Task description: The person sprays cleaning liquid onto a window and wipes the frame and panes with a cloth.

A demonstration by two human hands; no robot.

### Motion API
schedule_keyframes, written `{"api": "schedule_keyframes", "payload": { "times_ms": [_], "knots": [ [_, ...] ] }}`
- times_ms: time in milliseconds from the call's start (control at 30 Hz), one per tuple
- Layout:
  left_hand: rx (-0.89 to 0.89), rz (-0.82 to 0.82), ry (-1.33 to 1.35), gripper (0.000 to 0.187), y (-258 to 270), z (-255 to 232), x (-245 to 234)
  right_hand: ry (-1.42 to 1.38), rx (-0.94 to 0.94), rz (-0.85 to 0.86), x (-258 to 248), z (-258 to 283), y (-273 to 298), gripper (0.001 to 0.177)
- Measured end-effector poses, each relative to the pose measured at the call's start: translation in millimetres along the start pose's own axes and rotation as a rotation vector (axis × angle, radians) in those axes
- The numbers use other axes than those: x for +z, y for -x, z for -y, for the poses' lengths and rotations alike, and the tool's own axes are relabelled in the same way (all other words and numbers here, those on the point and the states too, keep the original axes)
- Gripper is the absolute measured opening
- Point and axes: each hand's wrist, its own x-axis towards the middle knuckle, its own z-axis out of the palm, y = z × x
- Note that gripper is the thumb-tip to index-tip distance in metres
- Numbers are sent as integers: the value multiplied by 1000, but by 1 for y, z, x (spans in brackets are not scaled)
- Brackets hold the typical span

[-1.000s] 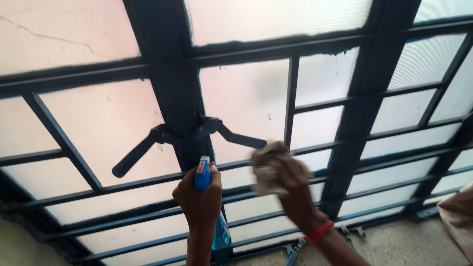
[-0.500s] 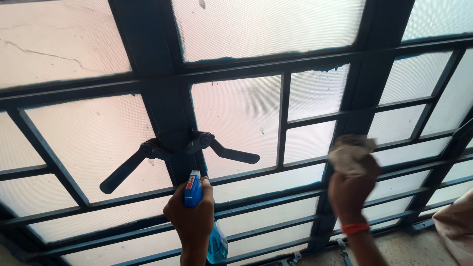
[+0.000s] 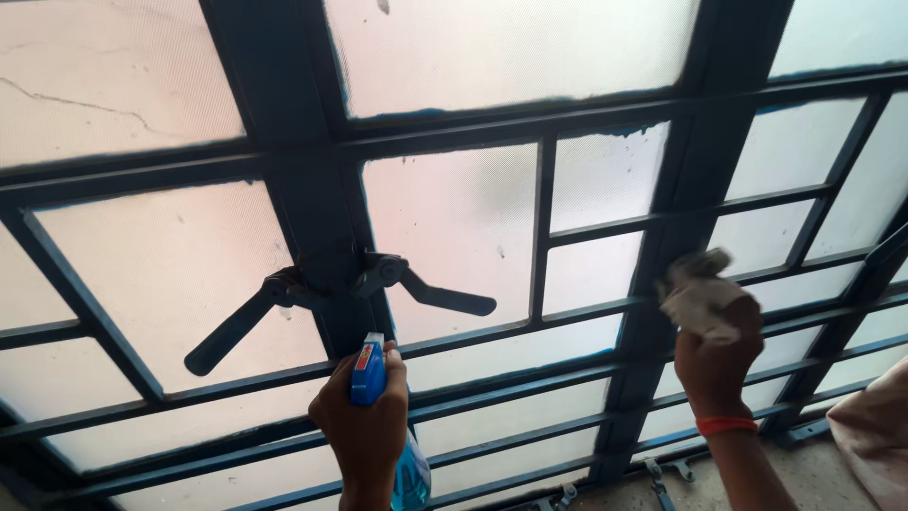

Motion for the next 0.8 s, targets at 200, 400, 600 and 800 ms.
{"api": "schedule_keyframes", "payload": {
  "times_ms": [200, 400, 600, 800],
  "knots": [
    [-117, -4, -51, 16, -4, -9, 3, -3, 33, -85, 40, 91, 11, 19],
    [-34, -13, 17, 16, 0, -3, 2, -274, -183, 164, 27, 122, -15, 29],
    [-20, -24, 6, 15, 2, -1, 6, -229, -71, 241, 2, 51, -31, 38],
    [-15, -44, -4, 15, 4, 0, 8, -129, -59, 133, 14, 106, -5, 19]
  ]
}}
